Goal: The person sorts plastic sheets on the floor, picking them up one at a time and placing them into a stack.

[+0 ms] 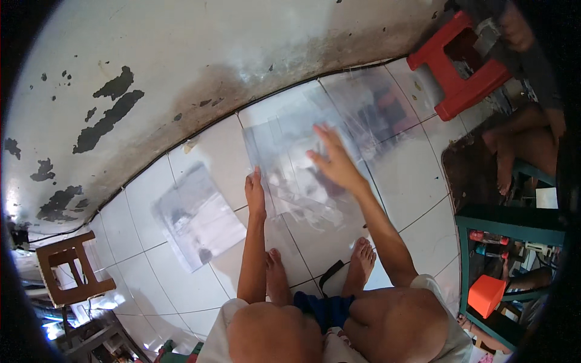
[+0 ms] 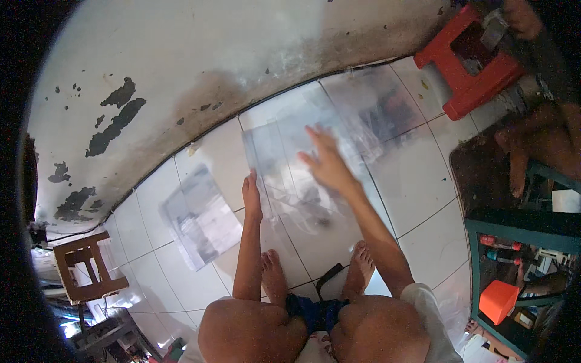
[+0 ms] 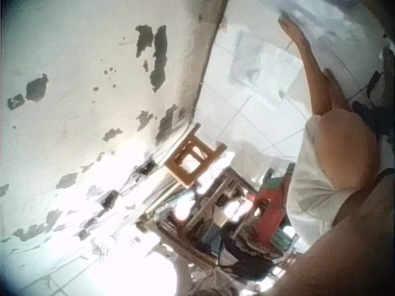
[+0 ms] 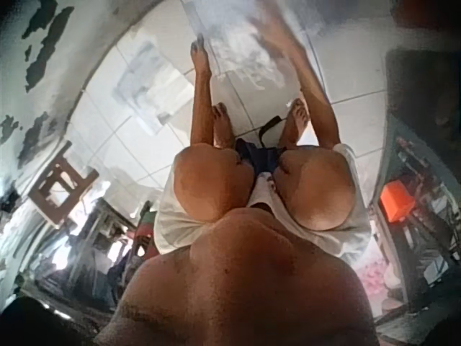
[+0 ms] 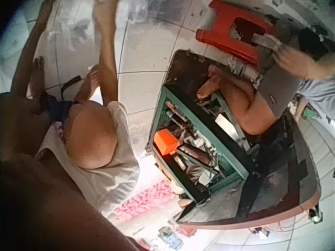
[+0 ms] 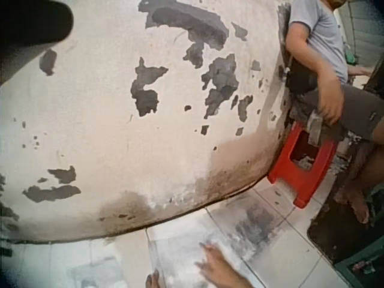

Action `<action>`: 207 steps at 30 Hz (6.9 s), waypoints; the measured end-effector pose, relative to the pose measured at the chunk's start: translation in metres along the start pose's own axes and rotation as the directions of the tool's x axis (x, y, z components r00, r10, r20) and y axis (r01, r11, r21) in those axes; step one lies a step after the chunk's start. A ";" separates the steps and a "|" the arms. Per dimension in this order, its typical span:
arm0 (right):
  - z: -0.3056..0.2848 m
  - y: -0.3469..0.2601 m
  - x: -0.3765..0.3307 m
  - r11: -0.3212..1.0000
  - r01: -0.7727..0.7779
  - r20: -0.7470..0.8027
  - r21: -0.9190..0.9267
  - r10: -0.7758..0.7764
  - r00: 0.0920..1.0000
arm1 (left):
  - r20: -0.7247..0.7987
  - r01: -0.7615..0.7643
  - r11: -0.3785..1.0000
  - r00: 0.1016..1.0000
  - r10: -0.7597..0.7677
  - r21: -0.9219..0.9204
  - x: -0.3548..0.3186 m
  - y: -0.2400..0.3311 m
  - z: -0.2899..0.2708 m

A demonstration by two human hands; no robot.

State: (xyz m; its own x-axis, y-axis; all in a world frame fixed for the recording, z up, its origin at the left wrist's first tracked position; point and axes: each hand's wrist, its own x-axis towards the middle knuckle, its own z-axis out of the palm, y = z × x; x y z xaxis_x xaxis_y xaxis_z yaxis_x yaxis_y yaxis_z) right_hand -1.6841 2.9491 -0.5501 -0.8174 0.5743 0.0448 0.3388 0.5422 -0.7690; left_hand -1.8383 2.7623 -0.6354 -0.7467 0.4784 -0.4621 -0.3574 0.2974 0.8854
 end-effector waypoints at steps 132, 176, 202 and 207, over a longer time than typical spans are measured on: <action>-0.238 0.026 -0.180 0.975 -0.196 -0.832 0.105 0.194 0.520 | 0.169 0.314 0.941 0.941 -0.292 -0.124 -0.032 0.029 0.069; -0.325 -0.063 -0.191 0.926 -0.317 -0.959 -0.206 -0.127 0.251 | 0.468 -0.661 0.712 0.566 0.679 -0.234 -0.096 0.386 0.041; 0.023 0.096 -0.044 0.870 -0.353 -0.258 0.345 0.449 0.855 | 0.414 0.294 0.875 0.902 -0.121 -0.385 -0.022 0.003 -0.013; 0.023 0.077 -0.051 0.879 -0.431 -0.356 0.202 0.476 0.804 | 0.342 -0.008 1.000 0.940 -0.003 0.030 -0.033 0.023 -0.006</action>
State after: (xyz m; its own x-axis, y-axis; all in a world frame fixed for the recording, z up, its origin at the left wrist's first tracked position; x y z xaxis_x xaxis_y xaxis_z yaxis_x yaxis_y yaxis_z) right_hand -1.6263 2.9477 -0.6263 -0.3304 0.9382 -0.1032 0.5566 0.1054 -0.8241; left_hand -1.8255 2.7484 -0.6000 -0.5085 0.7315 -0.4542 -0.3343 0.3184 0.8870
